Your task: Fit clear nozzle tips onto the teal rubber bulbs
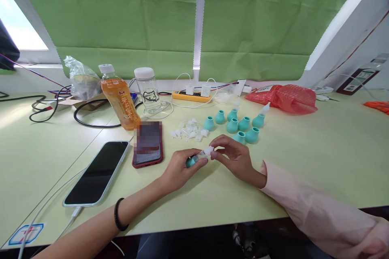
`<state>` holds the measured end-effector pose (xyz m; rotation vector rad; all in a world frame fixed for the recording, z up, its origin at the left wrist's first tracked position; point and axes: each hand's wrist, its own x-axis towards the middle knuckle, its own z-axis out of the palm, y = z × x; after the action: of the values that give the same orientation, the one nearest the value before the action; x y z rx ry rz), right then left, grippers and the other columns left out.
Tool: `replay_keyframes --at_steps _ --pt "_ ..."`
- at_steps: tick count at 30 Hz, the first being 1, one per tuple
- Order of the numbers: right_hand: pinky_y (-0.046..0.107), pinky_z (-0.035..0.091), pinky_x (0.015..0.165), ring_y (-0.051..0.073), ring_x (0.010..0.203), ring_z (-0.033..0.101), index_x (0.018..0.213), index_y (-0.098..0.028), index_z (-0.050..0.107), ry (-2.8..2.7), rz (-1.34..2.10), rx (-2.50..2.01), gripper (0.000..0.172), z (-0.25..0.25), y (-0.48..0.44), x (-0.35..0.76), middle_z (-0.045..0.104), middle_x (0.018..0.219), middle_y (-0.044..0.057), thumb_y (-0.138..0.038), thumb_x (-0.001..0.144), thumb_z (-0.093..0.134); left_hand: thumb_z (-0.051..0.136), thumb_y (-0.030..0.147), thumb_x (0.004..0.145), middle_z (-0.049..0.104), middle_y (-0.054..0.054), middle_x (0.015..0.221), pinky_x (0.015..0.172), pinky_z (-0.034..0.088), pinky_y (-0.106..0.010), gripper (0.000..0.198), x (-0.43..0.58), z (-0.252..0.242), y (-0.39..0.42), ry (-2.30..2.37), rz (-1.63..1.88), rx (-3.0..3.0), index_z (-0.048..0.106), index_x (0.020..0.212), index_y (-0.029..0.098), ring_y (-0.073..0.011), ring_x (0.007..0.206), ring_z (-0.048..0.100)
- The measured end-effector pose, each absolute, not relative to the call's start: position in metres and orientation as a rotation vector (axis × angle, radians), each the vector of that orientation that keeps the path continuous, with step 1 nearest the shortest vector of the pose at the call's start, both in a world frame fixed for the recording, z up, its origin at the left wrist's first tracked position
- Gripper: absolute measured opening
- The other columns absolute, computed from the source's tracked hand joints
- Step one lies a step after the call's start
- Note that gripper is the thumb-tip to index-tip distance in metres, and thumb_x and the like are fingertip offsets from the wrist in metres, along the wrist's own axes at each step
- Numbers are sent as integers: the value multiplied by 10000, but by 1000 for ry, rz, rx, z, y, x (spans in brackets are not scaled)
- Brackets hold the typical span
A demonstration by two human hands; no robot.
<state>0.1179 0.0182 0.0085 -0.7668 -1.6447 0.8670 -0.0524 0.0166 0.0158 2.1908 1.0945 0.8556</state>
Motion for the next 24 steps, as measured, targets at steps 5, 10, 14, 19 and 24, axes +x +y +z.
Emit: replay_keyframes --at_steps 5,10,14,19,24 --pt "270 510 617 134 734 547 827 -183 579 -1580 1041 -826 215 9 21 119 548 783 25 -247 633 647 431 374 790 593 -2 688 561 368 -200 287 -53 16 16 1066 881 2214 599 819 143 -107 604 486" --pt "291 516 657 146 709 586 728 -173 608 -1520 1093 -907 182 12 21 120 614 740 23 -280 595 671 437 369 789 595 -13 691 566 376 -210 285 -54 16 17 1064 910 2232 603 816 140 -116 612 490" --pt "326 521 691 172 712 617 717 -178 630 -1472 1138 -967 187 13 20 120 656 751 30 -273 567 689 426 360 800 595 -12 698 574 375 -216 270 -55 16 17 1054 899 2257 595 821 150 -117 615 492" --pt "320 523 679 175 703 624 705 -169 652 -1533 1195 -974 191 15 24 125 669 750 32 -241 536 705 406 336 818 559 -29 686 571 370 -221 264 -57 15 17 1033 850 2385 575 797 135 -125 631 487" --pt "298 520 638 163 661 624 692 -160 669 -1612 1270 -1062 187 20 28 131 671 704 34 -226 521 710 387 331 828 522 -39 645 556 363 -231 289 -59 10 17 1002 792 2564 578 841 114 -131 606 470"
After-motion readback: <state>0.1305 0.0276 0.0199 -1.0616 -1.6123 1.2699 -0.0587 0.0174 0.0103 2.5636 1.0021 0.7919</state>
